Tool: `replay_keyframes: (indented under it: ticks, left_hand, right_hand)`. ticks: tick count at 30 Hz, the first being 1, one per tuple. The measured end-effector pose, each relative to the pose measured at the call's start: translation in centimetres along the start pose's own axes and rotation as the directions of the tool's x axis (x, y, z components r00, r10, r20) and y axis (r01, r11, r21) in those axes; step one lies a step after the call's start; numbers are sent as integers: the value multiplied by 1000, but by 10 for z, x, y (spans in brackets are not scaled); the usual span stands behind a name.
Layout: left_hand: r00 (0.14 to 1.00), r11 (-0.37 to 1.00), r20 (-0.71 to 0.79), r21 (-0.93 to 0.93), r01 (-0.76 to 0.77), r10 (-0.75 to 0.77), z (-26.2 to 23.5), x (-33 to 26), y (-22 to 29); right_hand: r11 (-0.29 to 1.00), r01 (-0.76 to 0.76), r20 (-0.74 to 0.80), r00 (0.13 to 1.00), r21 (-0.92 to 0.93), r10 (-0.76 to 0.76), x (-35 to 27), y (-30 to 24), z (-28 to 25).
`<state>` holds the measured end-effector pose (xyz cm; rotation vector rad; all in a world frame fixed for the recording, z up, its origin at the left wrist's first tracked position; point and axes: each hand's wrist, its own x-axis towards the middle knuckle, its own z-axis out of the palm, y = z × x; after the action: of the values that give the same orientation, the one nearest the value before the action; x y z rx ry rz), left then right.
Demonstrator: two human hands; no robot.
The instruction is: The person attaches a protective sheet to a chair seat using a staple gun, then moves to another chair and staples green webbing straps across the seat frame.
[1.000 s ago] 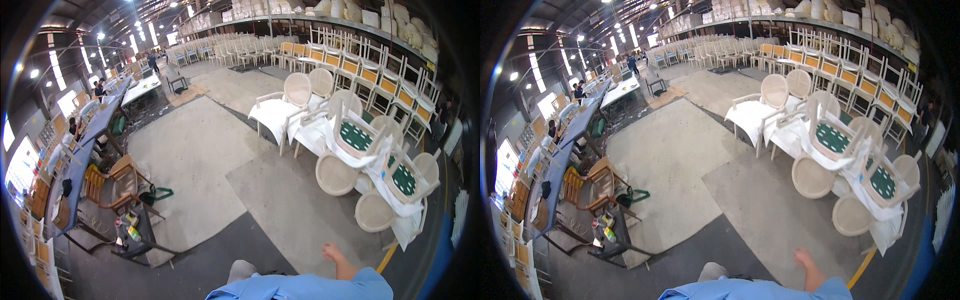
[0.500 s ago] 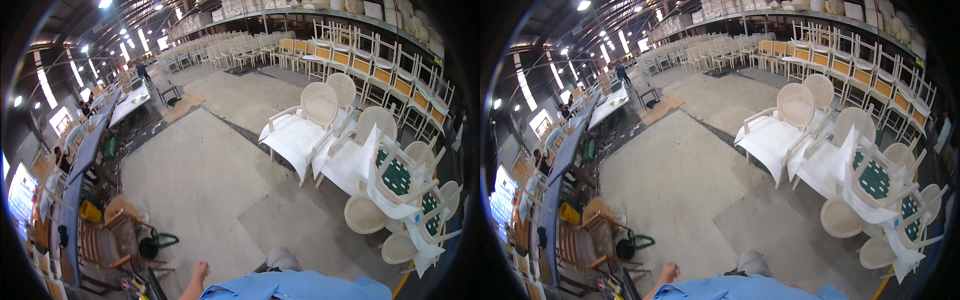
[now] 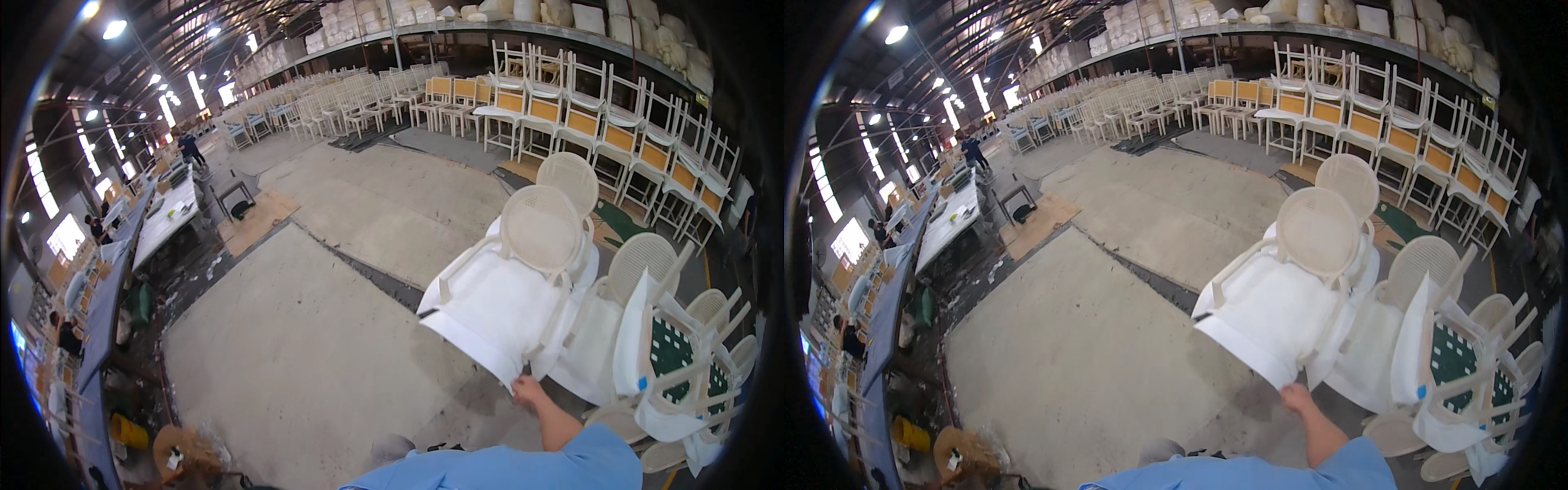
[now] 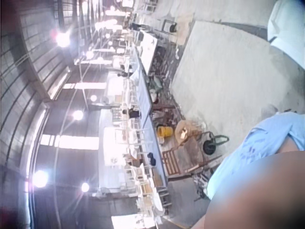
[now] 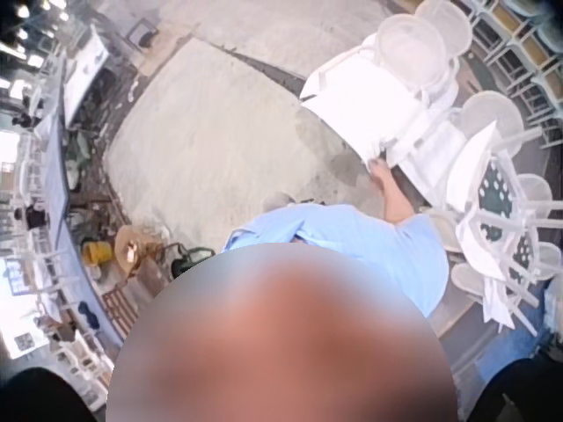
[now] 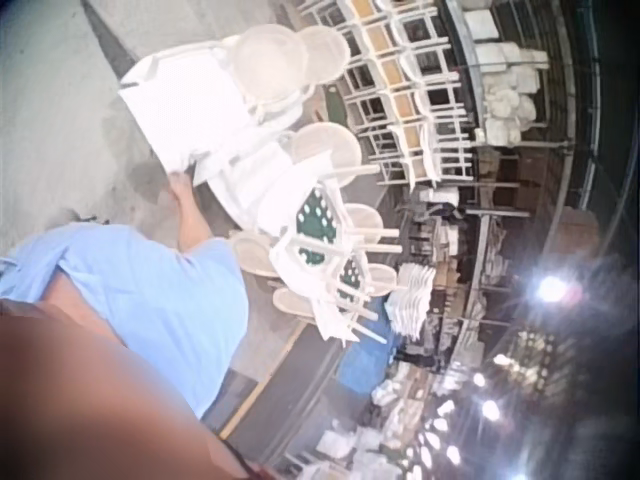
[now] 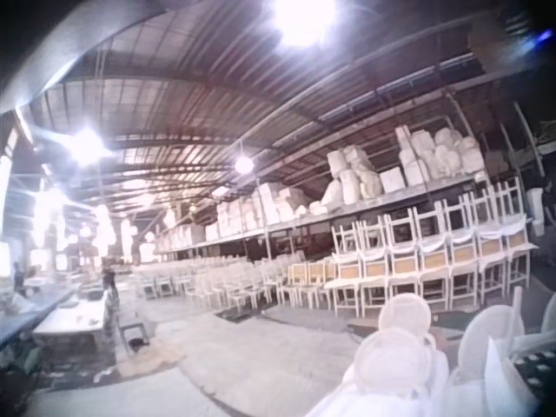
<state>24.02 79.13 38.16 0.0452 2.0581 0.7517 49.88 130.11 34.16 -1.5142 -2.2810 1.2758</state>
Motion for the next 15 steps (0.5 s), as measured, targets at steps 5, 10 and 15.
replay_keyframes:
  ticks: [5,10,15]
  left_hand:
    - [979,969,-65,142,203,-196,-102,91,42]
    - [978,971,-73,122,204,-197,-228,248,160]
    - [976,987,-208,-158,30,-63,-368,427,342]
  right_hand:
    - [958,-38,33,999,285,30,168,-184,69]
    - [863,-369,54,926,345,374,251,-197,128]
    - [826,-100,548,703,-555,453,261,-209,210]
